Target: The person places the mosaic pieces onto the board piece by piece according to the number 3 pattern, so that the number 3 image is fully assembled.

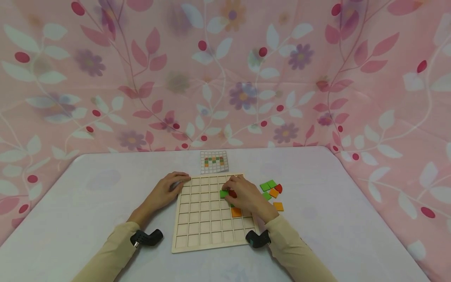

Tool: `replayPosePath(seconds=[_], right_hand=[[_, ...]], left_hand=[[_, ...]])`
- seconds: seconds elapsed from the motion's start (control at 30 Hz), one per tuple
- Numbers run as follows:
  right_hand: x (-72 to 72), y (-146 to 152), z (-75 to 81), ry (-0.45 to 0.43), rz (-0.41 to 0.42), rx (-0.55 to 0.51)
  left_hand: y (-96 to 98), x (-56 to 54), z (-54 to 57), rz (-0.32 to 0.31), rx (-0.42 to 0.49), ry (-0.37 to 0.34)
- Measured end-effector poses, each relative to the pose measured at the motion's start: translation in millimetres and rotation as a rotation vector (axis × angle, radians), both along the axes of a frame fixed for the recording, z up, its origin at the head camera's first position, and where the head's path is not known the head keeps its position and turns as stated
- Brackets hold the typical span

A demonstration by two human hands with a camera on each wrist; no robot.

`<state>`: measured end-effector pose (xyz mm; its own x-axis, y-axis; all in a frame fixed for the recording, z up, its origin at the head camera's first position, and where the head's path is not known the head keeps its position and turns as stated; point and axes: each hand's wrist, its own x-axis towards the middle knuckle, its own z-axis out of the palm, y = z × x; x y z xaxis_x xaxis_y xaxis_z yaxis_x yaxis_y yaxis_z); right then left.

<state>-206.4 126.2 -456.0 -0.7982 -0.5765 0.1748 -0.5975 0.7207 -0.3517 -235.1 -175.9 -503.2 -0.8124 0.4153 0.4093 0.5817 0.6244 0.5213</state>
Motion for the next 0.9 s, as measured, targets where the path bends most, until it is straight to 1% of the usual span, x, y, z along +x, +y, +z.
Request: replayPosePath(seconds=[0.3, 0.7, 0.9], right_hand=[[-0.1, 0.3, -0.2, -0.028, 0.001, -0.005], [1.6, 1.1, 2.2, -0.059, 0.023, -0.007], [1.8, 1.8, 2.5, -0.066, 0.031, -0.009]], left_hand=[[0.5, 0.7, 2.6, -0.007, 0.004, 0.007], [0.8, 2.2, 0.6, 0.002, 0.010, 0.038], [1.7, 3.2, 2.1, 0.010, 0.008, 0.013]])
